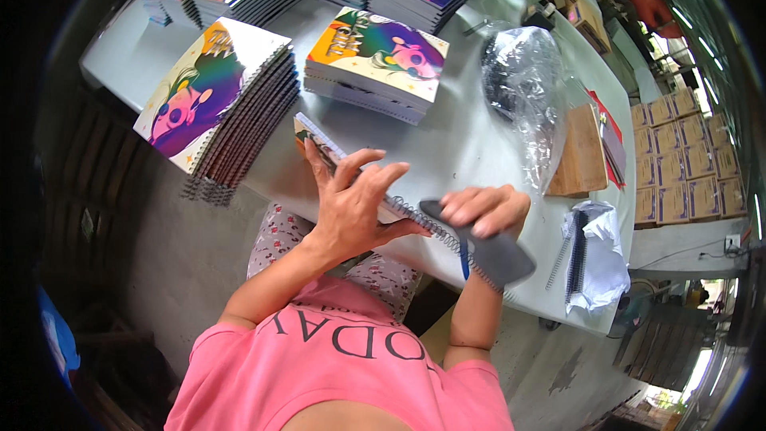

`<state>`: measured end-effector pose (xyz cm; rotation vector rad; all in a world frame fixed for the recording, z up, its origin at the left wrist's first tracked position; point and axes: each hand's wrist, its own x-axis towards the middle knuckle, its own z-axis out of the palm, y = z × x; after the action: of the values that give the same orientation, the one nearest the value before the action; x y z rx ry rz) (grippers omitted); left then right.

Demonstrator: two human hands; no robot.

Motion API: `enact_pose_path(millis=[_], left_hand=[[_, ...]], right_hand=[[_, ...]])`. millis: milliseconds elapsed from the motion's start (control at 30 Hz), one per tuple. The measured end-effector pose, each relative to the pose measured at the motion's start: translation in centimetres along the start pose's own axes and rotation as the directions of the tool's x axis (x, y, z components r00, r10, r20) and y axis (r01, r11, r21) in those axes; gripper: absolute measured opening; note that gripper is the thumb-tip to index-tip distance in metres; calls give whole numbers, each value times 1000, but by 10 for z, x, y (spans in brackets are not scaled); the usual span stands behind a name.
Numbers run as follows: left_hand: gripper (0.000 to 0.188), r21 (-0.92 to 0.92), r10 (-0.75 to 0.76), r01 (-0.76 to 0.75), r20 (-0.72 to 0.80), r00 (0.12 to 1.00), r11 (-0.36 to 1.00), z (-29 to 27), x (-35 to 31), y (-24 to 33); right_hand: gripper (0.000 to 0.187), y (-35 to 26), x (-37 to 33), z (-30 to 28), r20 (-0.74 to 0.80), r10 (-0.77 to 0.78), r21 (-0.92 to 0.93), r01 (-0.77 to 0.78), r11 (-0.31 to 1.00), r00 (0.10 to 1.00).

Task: The person manually threads a metal spiral coil through the pre-punched holes of a notebook, uses pliers to cut and bend the excess wire at the ends, and stacks the finished notebook on the table.

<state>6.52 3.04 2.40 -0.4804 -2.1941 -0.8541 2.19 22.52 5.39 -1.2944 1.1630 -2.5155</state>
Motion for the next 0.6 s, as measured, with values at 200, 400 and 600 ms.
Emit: enact_pose_path(millis=[200, 400, 600], left_hand=[[66, 109, -60, 52, 65, 996, 993, -33, 28, -41], [63, -12, -14, 13, -32, 999, 1000, -24, 24, -34], [66, -138, -34, 17, -119, 992, 990, -14, 29, -30]], right_hand=[[31, 9, 6, 4, -205, 51, -460, -142, 876, 977], [12, 11, 15, 5, -186, 126, -450, -198, 871, 974], [4, 5, 17, 1, -207, 147, -517, -235, 823, 967]])
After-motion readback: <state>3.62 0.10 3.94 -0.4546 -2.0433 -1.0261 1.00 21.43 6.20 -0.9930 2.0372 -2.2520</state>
